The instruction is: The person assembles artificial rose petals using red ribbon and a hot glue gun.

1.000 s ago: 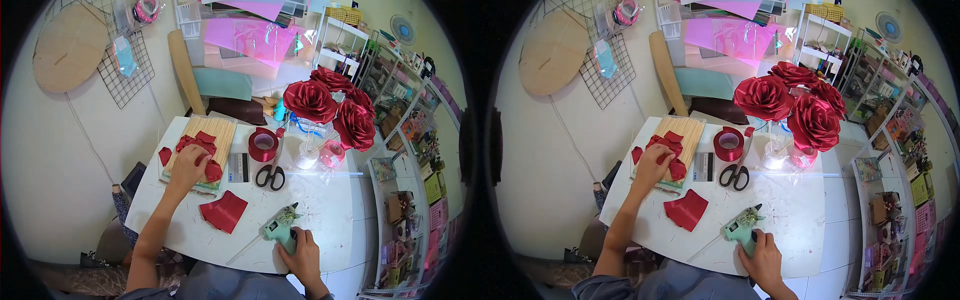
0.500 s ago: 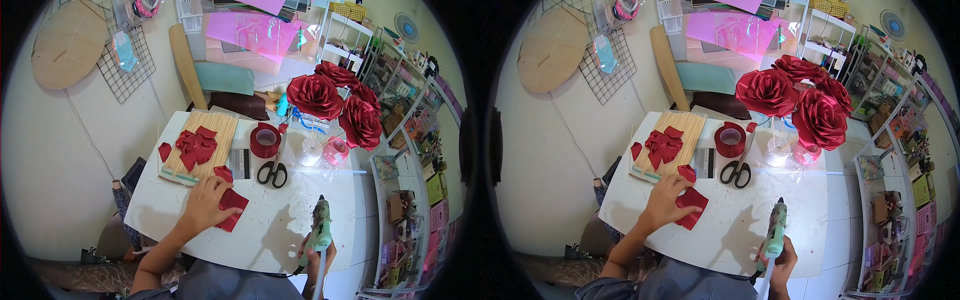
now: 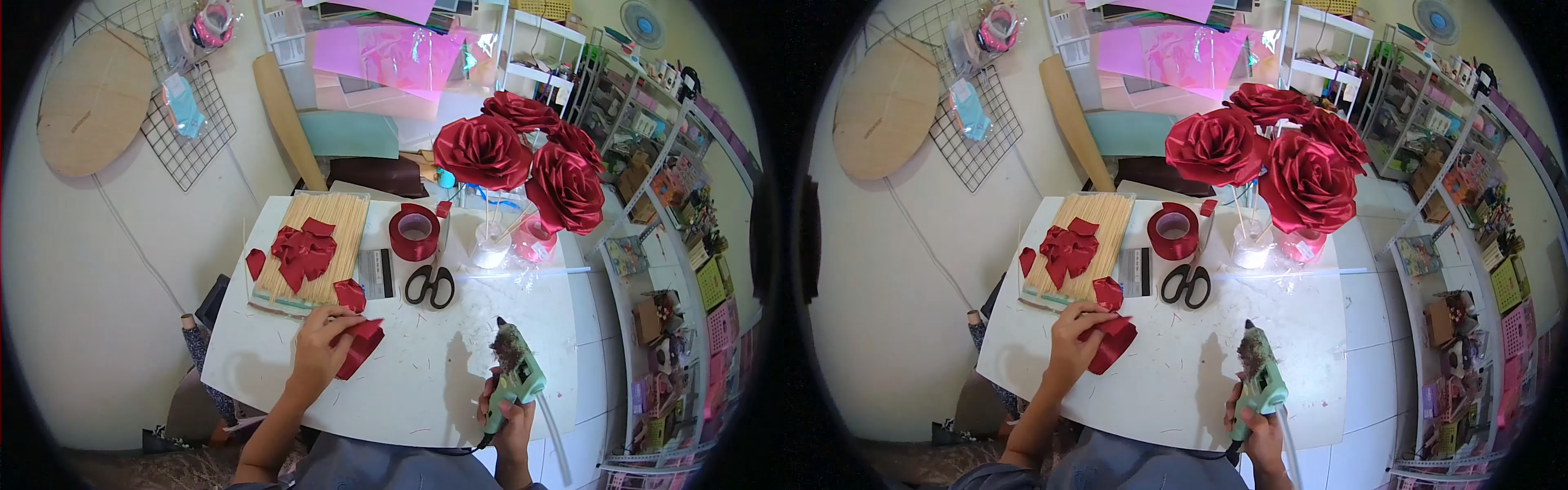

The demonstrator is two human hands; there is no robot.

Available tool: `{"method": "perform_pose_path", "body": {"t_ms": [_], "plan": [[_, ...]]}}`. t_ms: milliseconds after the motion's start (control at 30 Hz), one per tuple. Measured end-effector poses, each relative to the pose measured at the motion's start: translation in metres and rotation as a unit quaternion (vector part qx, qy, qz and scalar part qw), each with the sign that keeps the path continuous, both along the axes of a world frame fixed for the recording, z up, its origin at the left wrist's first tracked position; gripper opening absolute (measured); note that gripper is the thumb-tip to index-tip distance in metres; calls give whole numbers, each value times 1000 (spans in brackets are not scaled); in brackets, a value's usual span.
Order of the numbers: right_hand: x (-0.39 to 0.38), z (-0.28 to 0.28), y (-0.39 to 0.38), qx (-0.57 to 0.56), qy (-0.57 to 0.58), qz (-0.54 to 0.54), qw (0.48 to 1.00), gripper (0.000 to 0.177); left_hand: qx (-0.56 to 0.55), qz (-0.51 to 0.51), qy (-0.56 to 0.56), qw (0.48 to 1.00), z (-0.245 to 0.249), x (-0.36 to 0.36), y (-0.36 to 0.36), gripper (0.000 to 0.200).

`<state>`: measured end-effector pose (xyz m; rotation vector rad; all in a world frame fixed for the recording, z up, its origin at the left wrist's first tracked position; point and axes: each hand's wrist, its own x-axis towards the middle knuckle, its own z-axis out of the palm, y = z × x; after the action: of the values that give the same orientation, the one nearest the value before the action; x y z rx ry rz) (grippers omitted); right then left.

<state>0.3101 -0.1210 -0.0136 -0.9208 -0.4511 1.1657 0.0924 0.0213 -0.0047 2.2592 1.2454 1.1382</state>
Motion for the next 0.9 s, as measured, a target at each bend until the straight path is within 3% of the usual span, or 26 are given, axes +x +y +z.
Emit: {"method": "perform_pose_path", "body": {"t_ms": [133, 200, 300, 367, 433, 467, 600, 900], "plan": [[0, 1, 0, -14, -21, 45, 999, 39, -73, -32, -67, 995, 14, 5, -14, 29], [-2, 4, 0, -10, -50, 80, 995, 37, -240, -13, -323, 915, 22, 28, -30, 41], [1, 2, 0, 28, -93, 108, 989, 36, -173, -57, -268, 946, 29, 45, -38, 52], [1, 6, -2, 10, -91, 98, 991, 35, -237, -67, -234, 940, 29, 47, -39, 42], [1, 4, -6, -26, -142, 98, 985, 34, -88, -109, -104, 985, 32, 54, -34, 33], [2, 4, -7, -35, -148, 92, 984, 32, -94, -80, -66, 990, 41, 58, -37, 26], [3, 3, -5, -42, -240, 109, 964, 30, -76, -94, -79, 989, 42, 63, -37, 31], [0, 23, 5, -96, -323, 146, 930, 29, -48, -131, -59, 989, 41, 61, -36, 31]]}}
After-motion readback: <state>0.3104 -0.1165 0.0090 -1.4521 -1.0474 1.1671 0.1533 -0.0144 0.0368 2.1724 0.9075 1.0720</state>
